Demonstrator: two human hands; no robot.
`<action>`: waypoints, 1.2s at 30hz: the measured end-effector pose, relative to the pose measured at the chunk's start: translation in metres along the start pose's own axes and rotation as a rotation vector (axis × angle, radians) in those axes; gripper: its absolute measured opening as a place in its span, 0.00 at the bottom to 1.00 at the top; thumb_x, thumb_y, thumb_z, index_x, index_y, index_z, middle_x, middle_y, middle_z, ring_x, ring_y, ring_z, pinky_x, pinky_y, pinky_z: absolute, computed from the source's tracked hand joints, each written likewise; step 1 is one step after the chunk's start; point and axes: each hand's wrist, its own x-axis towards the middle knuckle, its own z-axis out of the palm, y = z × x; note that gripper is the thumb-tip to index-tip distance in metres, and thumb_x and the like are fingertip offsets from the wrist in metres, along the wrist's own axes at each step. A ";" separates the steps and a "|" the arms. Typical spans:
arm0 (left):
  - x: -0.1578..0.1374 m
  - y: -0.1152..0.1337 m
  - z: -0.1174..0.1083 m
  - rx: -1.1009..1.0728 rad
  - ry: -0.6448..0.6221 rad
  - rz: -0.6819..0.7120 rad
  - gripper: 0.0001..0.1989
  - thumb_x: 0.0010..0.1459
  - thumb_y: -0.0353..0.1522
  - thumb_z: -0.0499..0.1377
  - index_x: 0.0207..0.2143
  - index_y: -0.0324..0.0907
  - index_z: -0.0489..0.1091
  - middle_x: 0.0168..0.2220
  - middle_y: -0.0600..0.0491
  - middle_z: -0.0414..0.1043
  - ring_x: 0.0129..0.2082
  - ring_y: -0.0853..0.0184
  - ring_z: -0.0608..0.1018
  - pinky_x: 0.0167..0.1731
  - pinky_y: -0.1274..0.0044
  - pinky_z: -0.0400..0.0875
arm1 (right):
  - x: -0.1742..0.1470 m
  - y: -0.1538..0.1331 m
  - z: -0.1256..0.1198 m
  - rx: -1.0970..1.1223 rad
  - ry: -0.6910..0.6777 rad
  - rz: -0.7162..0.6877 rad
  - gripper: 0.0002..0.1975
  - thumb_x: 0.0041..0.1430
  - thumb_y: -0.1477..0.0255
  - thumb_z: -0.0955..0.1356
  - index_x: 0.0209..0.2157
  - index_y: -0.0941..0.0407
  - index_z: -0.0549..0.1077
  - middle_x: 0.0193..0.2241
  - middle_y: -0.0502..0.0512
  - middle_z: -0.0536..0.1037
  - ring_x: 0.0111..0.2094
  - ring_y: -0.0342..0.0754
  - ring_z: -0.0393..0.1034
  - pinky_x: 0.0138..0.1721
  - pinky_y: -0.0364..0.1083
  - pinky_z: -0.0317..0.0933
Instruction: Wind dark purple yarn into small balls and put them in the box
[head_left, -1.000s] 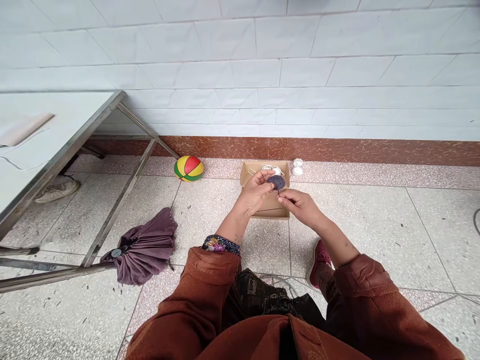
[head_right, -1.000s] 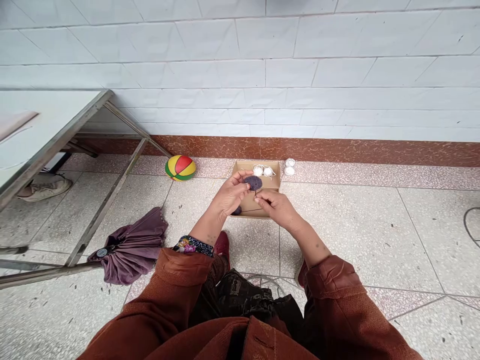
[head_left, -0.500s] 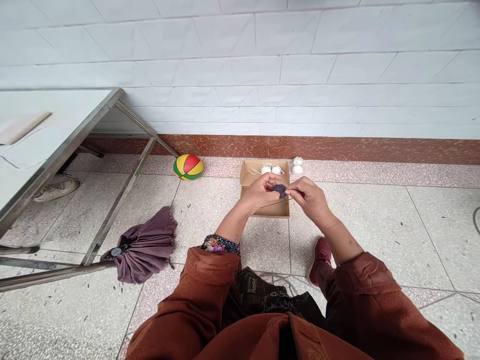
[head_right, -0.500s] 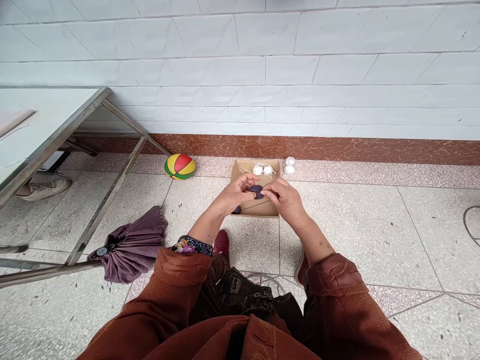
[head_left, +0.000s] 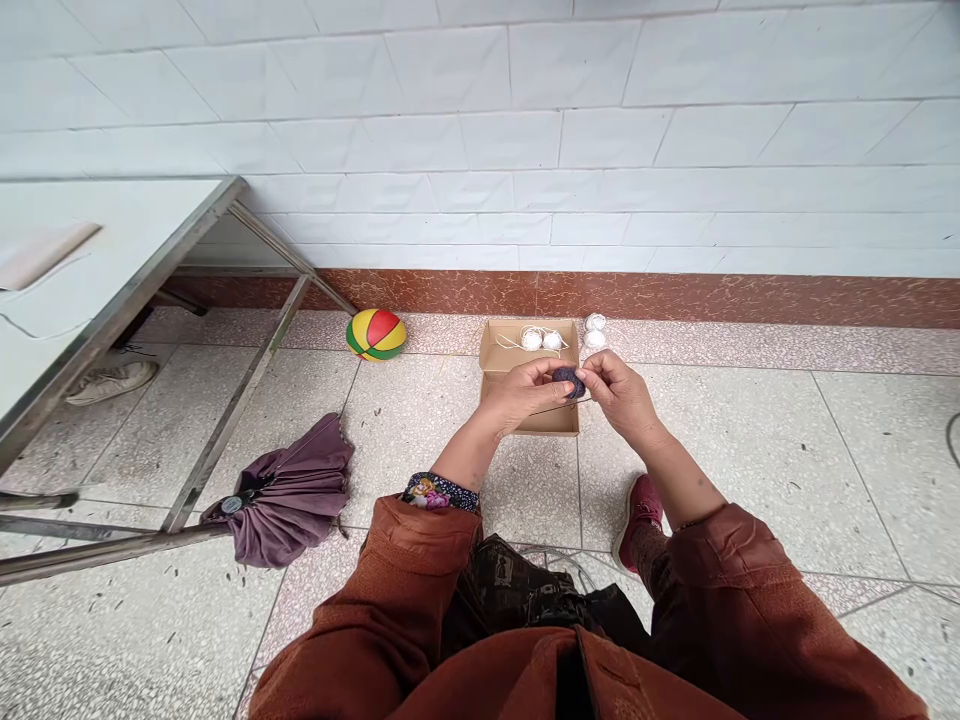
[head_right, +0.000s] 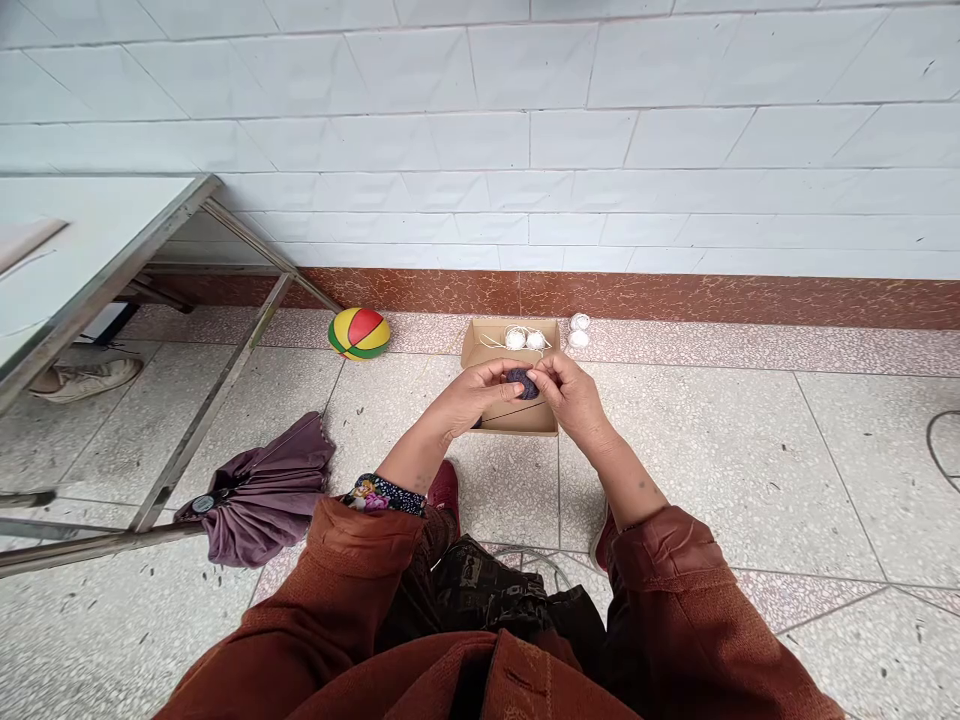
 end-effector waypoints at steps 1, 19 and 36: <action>0.000 -0.001 0.000 0.022 0.009 0.016 0.19 0.53 0.35 0.69 0.47 0.41 0.75 0.43 0.48 0.76 0.41 0.68 0.76 0.46 0.71 0.70 | 0.000 0.000 0.000 0.008 -0.004 0.010 0.11 0.65 0.62 0.67 0.31 0.53 0.67 0.23 0.47 0.68 0.25 0.44 0.61 0.30 0.45 0.56; -0.009 0.015 0.004 -0.274 -0.084 -0.023 0.20 0.52 0.32 0.69 0.49 0.44 0.74 0.49 0.49 0.73 0.42 0.69 0.76 0.41 0.75 0.71 | 0.002 0.002 0.005 0.314 -0.016 0.122 0.13 0.64 0.59 0.68 0.32 0.53 0.66 0.22 0.43 0.62 0.23 0.42 0.54 0.27 0.43 0.52; 0.000 0.015 -0.010 -0.411 0.114 0.049 0.19 0.49 0.32 0.69 0.46 0.40 0.76 0.47 0.47 0.77 0.42 0.66 0.79 0.44 0.72 0.74 | -0.007 -0.001 0.019 0.097 -0.253 0.146 0.10 0.67 0.62 0.62 0.35 0.53 0.68 0.27 0.49 0.74 0.28 0.45 0.70 0.35 0.47 0.65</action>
